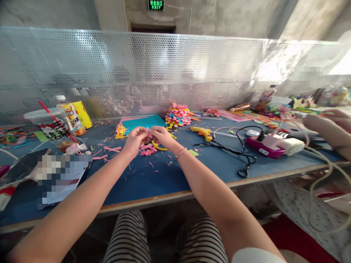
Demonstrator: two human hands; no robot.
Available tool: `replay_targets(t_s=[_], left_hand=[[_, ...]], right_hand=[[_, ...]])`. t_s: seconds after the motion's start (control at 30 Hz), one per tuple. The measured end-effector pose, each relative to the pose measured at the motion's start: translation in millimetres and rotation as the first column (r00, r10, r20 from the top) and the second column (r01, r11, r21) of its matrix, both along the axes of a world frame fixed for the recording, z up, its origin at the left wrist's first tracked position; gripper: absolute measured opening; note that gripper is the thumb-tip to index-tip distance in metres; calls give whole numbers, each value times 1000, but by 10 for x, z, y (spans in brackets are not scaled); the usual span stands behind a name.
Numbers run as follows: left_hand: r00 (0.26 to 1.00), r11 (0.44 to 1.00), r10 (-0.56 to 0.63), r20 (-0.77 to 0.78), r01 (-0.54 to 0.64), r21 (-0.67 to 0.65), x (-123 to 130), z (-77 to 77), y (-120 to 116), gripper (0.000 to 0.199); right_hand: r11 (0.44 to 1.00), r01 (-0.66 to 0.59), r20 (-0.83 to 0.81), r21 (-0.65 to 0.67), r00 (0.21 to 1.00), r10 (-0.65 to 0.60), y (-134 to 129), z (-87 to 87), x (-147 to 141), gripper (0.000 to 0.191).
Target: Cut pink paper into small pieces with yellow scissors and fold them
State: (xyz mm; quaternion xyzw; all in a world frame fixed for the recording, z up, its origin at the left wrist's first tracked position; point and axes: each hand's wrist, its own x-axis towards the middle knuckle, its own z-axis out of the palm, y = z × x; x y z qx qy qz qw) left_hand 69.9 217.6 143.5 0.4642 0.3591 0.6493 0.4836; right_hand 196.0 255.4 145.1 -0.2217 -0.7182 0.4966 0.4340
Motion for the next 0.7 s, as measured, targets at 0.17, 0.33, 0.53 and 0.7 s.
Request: replay_targets(t_s=[0.17, 0.33, 0.53, 0.7], left_hand=[[999, 999, -31, 37, 30, 35, 2, -25, 14, 16], [998, 997, -62, 9, 61, 49, 20, -22, -11, 15], [997, 996, -73, -18, 72, -55, 24, 37, -70, 13], [998, 998, 22, -56, -25, -50, -22, 17, -11, 13]], right_hand=[[968, -159, -126, -196, 983, 136, 4, -5, 3, 28], [974, -153, -120, -169, 984, 134, 57, -32, 15, 29], [979, -157, -76, -128, 986, 148, 104, -74, 25, 29], [999, 9, 113, 46, 994, -14, 193, -36, 130, 32]])
